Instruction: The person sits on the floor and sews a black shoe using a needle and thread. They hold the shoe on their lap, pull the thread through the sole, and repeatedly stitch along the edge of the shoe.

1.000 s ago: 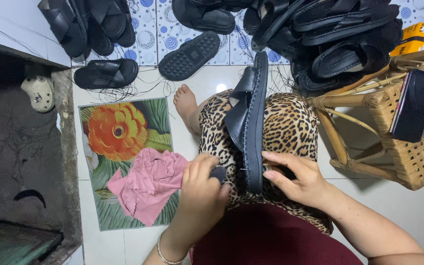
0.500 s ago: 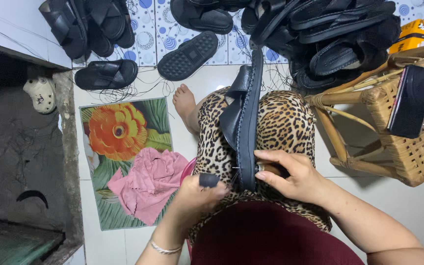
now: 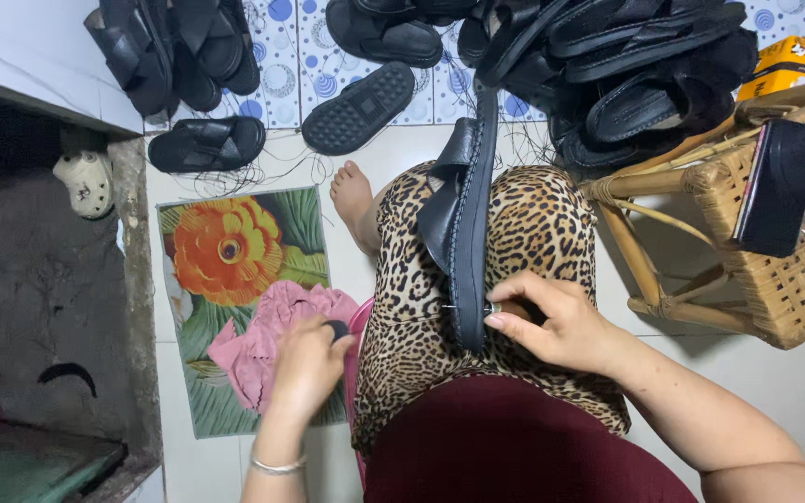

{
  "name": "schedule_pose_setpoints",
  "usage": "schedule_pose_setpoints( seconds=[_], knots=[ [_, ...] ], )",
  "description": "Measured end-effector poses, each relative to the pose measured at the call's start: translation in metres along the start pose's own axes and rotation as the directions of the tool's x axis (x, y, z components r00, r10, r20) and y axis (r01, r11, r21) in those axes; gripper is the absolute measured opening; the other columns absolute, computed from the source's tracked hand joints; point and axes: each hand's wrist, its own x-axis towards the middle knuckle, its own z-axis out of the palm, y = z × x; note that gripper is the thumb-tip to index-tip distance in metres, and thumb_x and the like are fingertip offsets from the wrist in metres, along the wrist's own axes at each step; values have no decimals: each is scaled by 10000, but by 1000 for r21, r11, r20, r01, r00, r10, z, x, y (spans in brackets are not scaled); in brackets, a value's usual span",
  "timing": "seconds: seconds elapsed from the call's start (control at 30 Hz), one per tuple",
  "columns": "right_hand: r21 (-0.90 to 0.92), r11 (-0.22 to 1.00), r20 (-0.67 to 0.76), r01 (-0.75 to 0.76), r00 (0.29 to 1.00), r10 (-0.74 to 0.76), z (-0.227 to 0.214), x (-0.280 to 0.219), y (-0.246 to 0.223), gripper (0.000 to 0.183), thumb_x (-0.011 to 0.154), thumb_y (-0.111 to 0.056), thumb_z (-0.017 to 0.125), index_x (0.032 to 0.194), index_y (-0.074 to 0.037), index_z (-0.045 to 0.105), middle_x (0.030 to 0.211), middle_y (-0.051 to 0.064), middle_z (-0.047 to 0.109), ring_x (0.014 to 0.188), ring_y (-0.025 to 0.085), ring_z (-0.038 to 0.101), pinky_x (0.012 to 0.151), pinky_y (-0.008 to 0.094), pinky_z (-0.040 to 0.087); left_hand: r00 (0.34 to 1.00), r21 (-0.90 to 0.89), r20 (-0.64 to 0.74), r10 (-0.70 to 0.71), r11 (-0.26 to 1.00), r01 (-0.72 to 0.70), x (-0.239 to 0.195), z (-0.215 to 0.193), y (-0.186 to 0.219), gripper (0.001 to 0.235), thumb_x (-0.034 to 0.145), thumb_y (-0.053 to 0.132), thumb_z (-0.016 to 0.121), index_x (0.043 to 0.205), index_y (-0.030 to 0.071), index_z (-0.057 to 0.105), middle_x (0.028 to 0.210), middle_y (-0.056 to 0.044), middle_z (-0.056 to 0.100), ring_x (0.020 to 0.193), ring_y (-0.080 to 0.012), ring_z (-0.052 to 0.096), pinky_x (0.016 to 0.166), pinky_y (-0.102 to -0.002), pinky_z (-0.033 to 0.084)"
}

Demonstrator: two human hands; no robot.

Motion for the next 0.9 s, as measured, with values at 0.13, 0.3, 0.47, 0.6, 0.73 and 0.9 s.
schedule_pose_setpoints(
  seconds=[0.13, 0.3, 0.47, 0.6, 0.73, 0.9],
  knots=[
    [123, 979, 47, -161, 987, 157, -8, 11, -7, 206, 884, -195, 755, 1042, -69, 721, 694, 124, 750, 593, 270, 741, 502, 403, 575, 897, 161, -403, 182, 979, -126, -2, -31, 75, 261, 876, 257, 702, 832, 21, 807, 1228, -277, 682, 1280, -491, 556, 1105, -614, 338],
    [163, 923, 262, -350, 917, 301, -12, 17, -10, 242, 943, -239, 679, 1085, -54, 612, 677, 152, 689, 534, 244, 626, 361, 377, 507, 978, -958, -194, 73, 199, -205, 5, -26, 142, 172, 1018, 147, 631, 976, 43, 761, 598, -52, 691, 597, -105, 575, 658, -239, 479],
    [400, 867, 98, -298, 954, 283, 8, -9, 21, 405, 906, -126, 720, 1269, -51, 556, 889, 139, 809, 747, 160, 712, 666, 323, 618, 986, -980, 99, 136, -159, 120, -7, 4, 105, 122, 908, 27, 750, 968, -79, 744, 499, -56, 518, 417, -47, 332, 361, -167, 269],
    [575, 775, -2, -263, 946, 323, 19, -18, 23, 552, 870, -14, 747, 1373, 8, 522, 987, 185, 816, 859, 175, 744, 766, 335, 634, 953, -977, 26, 300, -195, 88, -22, -22, 104, 169, 786, -80, 818, 931, -113, 738, 493, -81, 590, 418, -47, 394, 381, -185, 327],
    [585, 769, -101, -257, 918, 383, 17, -18, 16, 549, 800, 57, 791, 1331, 28, 651, 1060, 191, 812, 932, 178, 736, 823, 353, 630, 891, -939, -290, 350, -282, -194, -19, -54, 130, 201, 727, -109, 836, 871, -141, 699, 792, -264, 624, 672, -273, 598, 601, -345, 520],
    [370, 928, -232, -43, 963, 137, 15, -18, 26, 457, 741, 15, 864, 1184, -19, 762, 1079, 200, 811, 995, 268, 776, 823, 403, 620, 909, -859, -316, 271, -488, -153, -1, -60, 153, 35, 849, -84, 717, 872, -102, 698, 778, -286, 638, 520, -228, 639, 443, -287, 537]
  ],
)
